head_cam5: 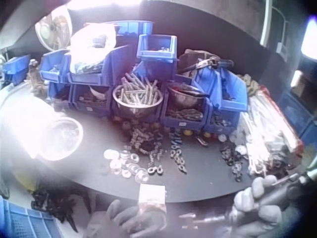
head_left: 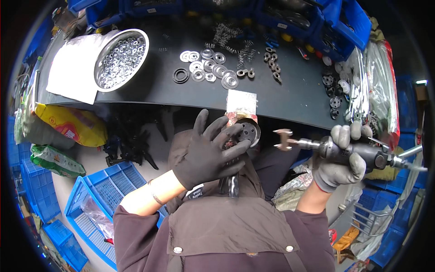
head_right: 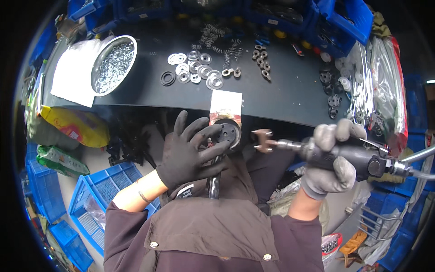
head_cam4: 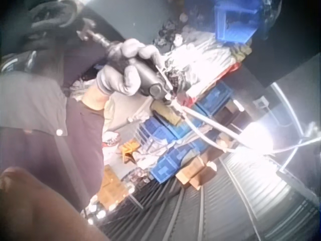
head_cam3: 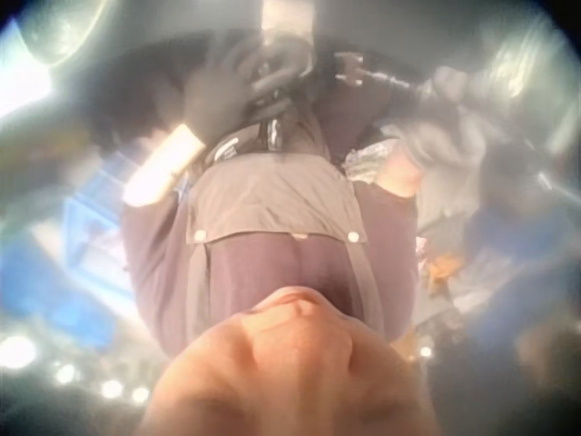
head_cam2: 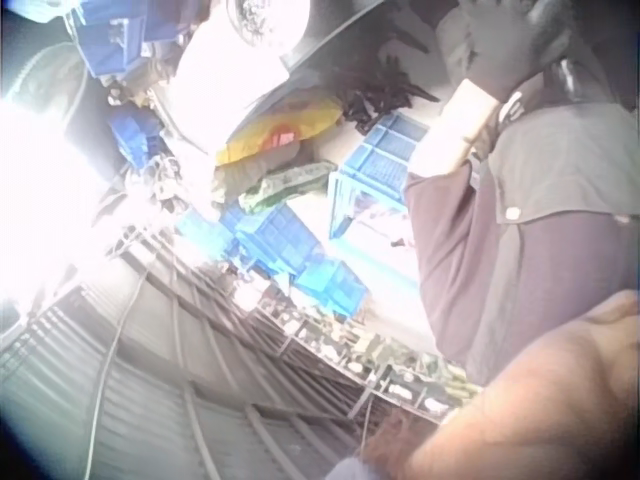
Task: The person assembles mechanical shock absorbers by inserting springs and washers into a cylinder, then securing them with fasteners using a pneumatic driver.
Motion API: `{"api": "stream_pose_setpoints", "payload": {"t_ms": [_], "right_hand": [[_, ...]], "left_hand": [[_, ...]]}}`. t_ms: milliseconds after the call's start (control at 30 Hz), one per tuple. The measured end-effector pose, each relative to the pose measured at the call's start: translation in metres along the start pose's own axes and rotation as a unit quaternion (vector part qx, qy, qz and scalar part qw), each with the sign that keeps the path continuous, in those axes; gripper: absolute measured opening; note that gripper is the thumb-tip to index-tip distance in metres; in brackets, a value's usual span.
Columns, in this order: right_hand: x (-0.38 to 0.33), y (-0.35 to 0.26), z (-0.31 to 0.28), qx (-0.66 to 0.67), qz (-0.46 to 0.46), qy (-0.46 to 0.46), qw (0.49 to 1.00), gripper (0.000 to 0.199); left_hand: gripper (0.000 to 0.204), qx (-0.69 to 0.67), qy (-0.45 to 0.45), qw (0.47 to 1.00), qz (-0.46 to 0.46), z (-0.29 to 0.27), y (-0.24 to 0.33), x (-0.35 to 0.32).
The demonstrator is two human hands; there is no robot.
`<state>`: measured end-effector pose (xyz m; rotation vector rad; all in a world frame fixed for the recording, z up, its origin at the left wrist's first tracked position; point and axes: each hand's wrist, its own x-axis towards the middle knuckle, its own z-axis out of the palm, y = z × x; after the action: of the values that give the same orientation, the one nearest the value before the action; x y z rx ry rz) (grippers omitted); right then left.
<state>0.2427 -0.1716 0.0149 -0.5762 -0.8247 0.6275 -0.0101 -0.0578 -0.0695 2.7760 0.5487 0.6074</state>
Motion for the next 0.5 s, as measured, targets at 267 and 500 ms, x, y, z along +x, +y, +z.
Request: {"api": "stream_pose_setpoints", "payload": {"t_ms": [267,500], "right_hand": [[0.02,0.044,0.057,-0.098,0.1,-0.009,0.99,0.055],[0.0,0.039,0.077,-0.126,0.062,0.176,0.974,0.033]], "left_hand": [[0.046,-0.033,0.018,0.999,0.004,0.004,-0.001,-0.001],[0.046,-0.062,0.03,0.998,0.008,0.008,-0.004,-0.003]]}}
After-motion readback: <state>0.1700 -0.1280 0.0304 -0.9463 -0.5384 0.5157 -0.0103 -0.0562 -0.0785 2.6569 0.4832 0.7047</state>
